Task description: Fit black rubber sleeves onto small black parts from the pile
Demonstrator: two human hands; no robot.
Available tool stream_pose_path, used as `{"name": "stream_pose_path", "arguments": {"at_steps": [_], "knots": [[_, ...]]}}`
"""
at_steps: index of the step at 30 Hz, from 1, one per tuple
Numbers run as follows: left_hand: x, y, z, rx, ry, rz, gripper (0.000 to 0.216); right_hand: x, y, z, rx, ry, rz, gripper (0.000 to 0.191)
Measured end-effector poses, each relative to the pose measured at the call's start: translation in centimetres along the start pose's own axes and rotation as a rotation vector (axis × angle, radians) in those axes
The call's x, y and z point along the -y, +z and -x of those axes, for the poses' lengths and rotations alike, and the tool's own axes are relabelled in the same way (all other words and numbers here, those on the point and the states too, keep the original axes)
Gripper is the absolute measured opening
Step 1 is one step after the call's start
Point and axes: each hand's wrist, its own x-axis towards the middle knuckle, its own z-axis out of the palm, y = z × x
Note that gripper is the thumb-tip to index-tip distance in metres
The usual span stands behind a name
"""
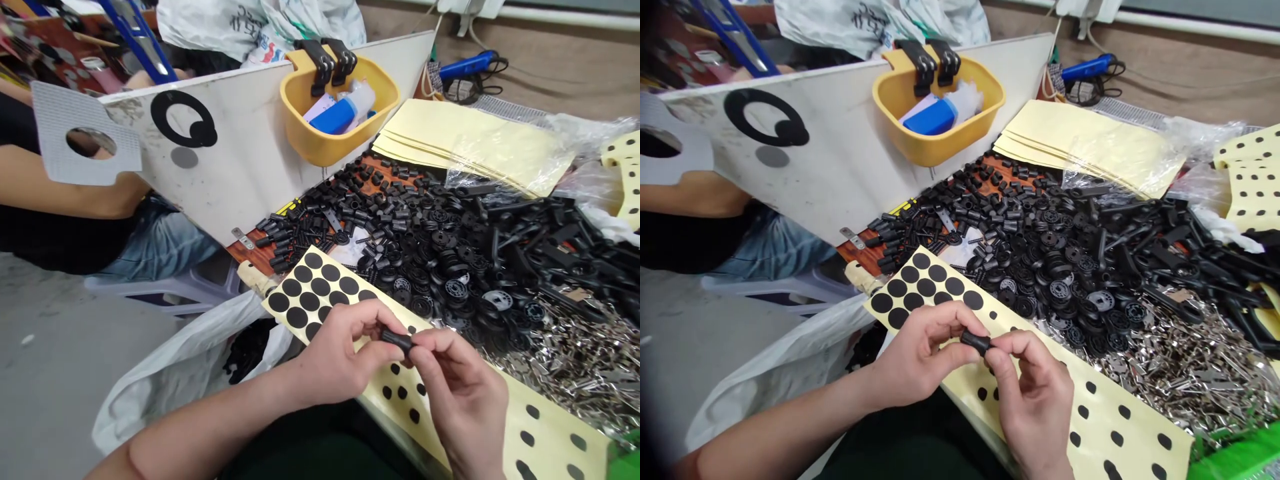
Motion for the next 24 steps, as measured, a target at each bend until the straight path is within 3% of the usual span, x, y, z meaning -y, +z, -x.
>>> {"name": "stream_pose_path", "arguments": {"at_steps": [4, 7, 12, 18, 21, 24], "knots": [[0.1, 0.2, 0.3, -0.021, 0.268, -0.253, 0.009, 0.3, 0.2, -0.1, 0.095, 0.253, -0.222, 0.022], [0.2, 0.4, 0.3, -0.04, 0.32, -0.287, 0.009, 0.2, 0.4, -0.2, 0.118, 0.273, -0.32, 0.023], [-0.3, 0.7, 0.1, -0.014, 0.041, -0.007, 0.007, 0.6, 0.7, 0.2, -0.069, -0.053, -0.133, 0.009], [-0.6, 0.8, -0.1, 0.084, -0.123, 0.227, 0.013, 0.7, -0.1, 0.5, -0.055, -0.393, 0.056, 0.034], [-0.4, 1.1, -0.1, 0.07, -0.166, 0.25, 0.014, 0.8, -0.4, 0.3, -0.059, -0.25, -0.026, 0.022], [-0.5, 1.6, 0.0, -0.025, -0.022, 0.06, 0.01, 0.7, -0.5, 0.4, -0.013, 0.009, -0.128, 0.007]]}}
